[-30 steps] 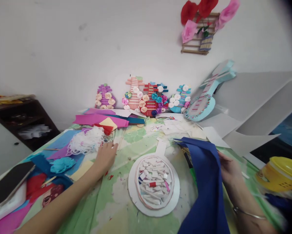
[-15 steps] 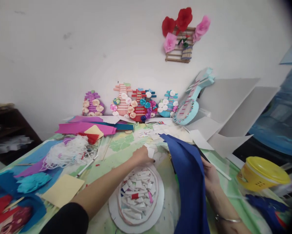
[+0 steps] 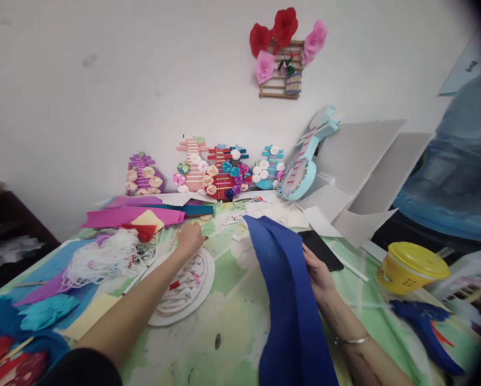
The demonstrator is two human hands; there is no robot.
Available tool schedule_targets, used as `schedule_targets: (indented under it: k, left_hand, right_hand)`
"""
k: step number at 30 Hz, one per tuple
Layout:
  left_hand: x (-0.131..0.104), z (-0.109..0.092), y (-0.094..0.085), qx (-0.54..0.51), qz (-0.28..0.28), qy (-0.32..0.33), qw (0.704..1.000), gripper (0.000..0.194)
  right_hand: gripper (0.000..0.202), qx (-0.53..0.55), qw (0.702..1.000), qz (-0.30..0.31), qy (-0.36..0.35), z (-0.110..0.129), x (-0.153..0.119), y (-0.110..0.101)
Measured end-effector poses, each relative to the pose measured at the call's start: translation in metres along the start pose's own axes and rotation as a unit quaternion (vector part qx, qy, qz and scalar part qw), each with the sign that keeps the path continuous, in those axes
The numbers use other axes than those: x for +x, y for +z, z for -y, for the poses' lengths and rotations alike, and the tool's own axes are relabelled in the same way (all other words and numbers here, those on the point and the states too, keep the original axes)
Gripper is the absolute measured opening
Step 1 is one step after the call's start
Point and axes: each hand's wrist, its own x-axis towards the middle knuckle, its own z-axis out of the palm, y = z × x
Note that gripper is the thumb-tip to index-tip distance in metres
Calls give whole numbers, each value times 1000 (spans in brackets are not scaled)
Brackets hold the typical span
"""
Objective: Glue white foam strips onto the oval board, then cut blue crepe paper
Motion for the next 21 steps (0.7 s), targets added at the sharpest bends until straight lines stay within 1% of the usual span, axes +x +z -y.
schedule_targets:
  k: [2,3,4,5,6,7,8,9,10,11,13,15,16,18,19,20,21]
  left_hand:
    - [-18,-8,2,-69,26,49,996,46]
    - [-30,-14,6,-117,52,78,989,46]
    - [-43,-22,11,-158,79,100,979,49]
    - [-57,-29,18,-220,121,133,959,53]
    - [-70,-37,23,-387,190,159,888,55]
    - [-82,-43,29,-510,247,164,807,54]
    - [-91,-49,32,-589,266,149,748,54]
    - [-98,-52,35,-645,264,120,707,53]
    - [-102,-54,36,-676,247,85,690,51]
    - [-102,-55,36,-683,219,51,695,47]
    - [-98,-51,36,-659,164,5,734,39]
    - [-90,-44,36,-619,134,-5,774,34]
    - [-87,-40,37,-602,126,-3,788,32]
    - [-83,-33,40,-583,114,11,804,30]
    - [-83,-31,42,-572,106,20,813,31]
    - [-83,-29,44,-559,96,30,823,31]
    - [-84,-27,46,-546,85,39,833,31]
  right_hand:
    - [38,-13,999,33,-2,-6,2,12]
    - [39,-24,999,47,-9,-10,4,19]
    - [39,-42,997,55,-20,-13,7,25]
    - [40,-81,995,56,-34,-16,10,31]
    - [40,-141,988,52,-45,-19,13,36]
    - [41,-211,975,44,-50,-21,17,40]
    - [42,-278,959,34,-51,-23,21,42]
    - [42,-336,940,22,-47,-25,25,42]
    - [41,-381,924,9,-41,-27,29,41]
    - [40,-413,910,-5,-37,-28,33,40]
    - [39,-473,879,-40,-41,-31,37,36]
    - [42,-545,833,-72,-66,-35,37,35]
    - [46,-580,807,-80,-85,-38,35,36]
    - [53,-632,762,-77,-120,-47,26,43]
    - [55,-665,732,-66,-133,-52,21,48]
    - [55,-703,695,-52,-141,-58,15,53]
    - [54,-746,649,-34,-146,-65,10,57]
